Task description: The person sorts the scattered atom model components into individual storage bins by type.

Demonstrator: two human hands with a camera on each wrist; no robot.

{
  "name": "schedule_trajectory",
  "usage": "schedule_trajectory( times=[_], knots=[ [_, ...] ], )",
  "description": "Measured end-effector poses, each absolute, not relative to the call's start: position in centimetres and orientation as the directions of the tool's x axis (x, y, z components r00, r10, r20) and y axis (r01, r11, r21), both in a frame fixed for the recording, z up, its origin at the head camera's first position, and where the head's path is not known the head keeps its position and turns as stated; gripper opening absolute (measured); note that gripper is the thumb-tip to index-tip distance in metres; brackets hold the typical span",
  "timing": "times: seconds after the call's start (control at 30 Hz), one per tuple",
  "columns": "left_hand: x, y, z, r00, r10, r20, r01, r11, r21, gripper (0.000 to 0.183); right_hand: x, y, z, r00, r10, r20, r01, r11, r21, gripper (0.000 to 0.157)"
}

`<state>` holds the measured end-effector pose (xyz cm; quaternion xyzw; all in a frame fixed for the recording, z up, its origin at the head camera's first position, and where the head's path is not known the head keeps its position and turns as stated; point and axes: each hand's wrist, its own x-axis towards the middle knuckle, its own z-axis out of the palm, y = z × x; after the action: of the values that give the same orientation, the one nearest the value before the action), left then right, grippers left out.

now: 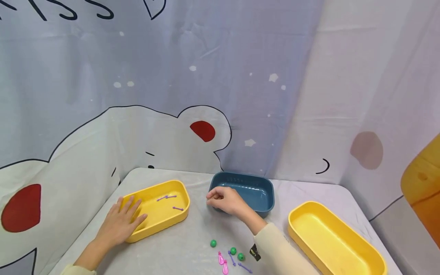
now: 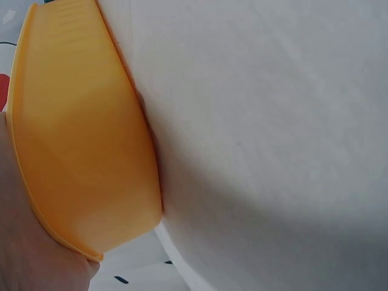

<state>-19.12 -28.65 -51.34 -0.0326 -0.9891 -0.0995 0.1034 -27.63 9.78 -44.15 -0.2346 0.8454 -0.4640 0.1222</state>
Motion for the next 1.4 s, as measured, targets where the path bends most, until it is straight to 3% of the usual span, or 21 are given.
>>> schedule_trajectory(
  times=[0.2,0.87,1.17,1.4],
  knots=[
    [-19.6,-28.5,-51.4,-0.975,0.067,0.211,0.109,0.976,0.190,0.078,-26.5,12.3,-44.5,-0.874,-0.484,0.033,-0.280,0.447,-0.850,0.021],
    [-19.3,-28.8,-51.4,-0.979,0.063,0.195,0.107,0.969,0.223,0.079,-21.6,17.8,-45.6,-0.865,-0.502,0.017,-0.260,0.418,-0.871,0.015],
    [-19.2,-28.9,-51.6,-0.982,0.055,0.178,0.095,0.969,0.226,0.080,-19.1,20.5,-47.4,-0.880,-0.474,-0.013,-0.238,0.465,-0.853,0.025],
    [-19.3,-29.0,-51.6,-0.982,0.056,0.182,0.097,0.969,0.226,0.080,-17.6,22.1,-49.4,-0.868,-0.495,-0.049,-0.191,0.422,-0.886,0.023]
  ],
)
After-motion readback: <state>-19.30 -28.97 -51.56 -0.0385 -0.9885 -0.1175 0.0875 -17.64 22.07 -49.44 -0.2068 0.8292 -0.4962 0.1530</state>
